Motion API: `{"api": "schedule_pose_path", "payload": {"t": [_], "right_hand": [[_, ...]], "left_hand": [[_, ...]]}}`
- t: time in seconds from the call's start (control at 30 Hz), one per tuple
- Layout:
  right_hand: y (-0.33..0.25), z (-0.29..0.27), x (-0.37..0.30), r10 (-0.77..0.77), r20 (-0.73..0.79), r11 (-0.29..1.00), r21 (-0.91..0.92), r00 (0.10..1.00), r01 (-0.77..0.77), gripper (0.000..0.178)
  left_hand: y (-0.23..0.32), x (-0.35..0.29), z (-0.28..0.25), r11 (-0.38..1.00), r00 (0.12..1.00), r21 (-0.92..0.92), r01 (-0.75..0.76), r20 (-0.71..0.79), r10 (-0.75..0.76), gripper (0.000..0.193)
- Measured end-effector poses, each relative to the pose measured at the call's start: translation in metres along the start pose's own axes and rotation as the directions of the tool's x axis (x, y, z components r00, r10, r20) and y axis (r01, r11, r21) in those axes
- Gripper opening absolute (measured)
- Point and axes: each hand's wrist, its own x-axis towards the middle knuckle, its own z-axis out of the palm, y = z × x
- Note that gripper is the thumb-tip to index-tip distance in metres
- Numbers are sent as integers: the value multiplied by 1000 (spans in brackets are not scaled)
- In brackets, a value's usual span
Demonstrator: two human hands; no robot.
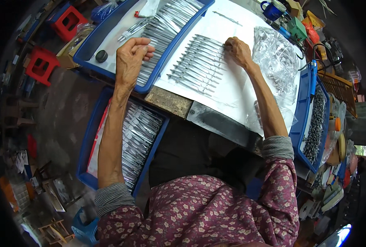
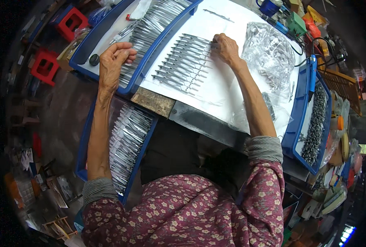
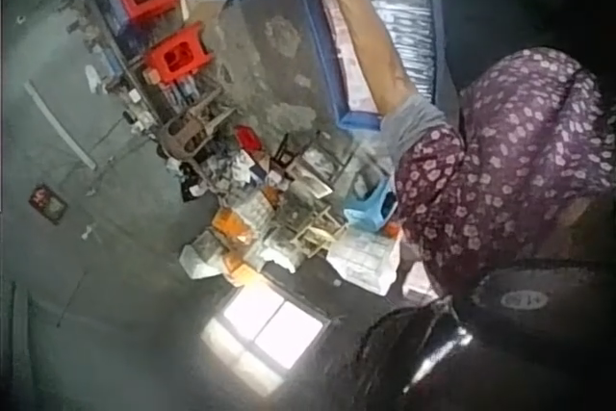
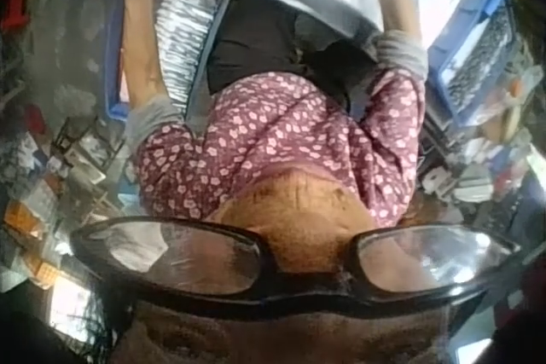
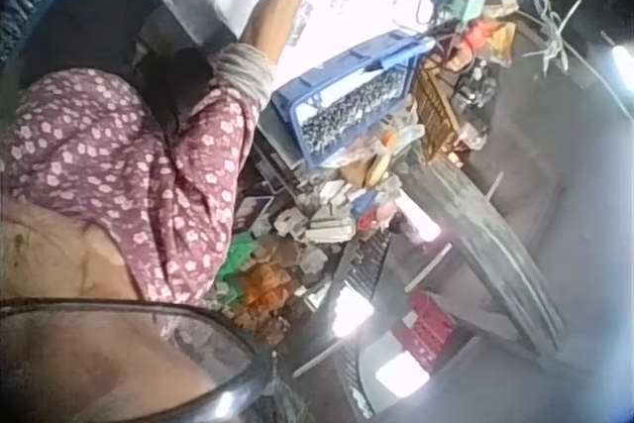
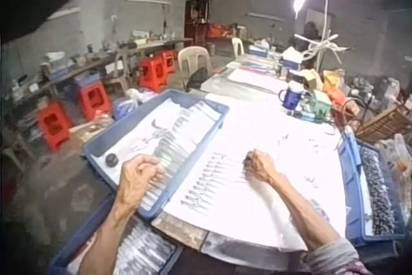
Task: Assembling small metal pins into white plastic components and arranging them in trays.
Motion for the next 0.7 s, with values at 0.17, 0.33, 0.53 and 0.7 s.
{"api": "schedule_pose_path", "payload": {"t": [0.17, 0.33, 0.53, 0.7], "right_hand": [[1, -1, -2, -40, 36, 996, 79, 999, 37, 15], [1, -7, -5, -25, 83, 999, 50, 996, 21, 18], [-11, -17, -11, 21, 53, 1000, 2, 998, -21, 20], [-36, -34, -17, -22, -64, 989, 145, 998, 31, 25]], "left_hand": [[0, 7, -16, 1000, 1000, 2, -12, -18, 12, 16], [1, 23, -40, 904, 996, 418, -85, 57, 67, 17], [4, 29, -44, 611, 930, 783, -119, 304, -209, 22], [-21, 44, -43, 503, 948, 829, -245, 313, -54, 26]]}}
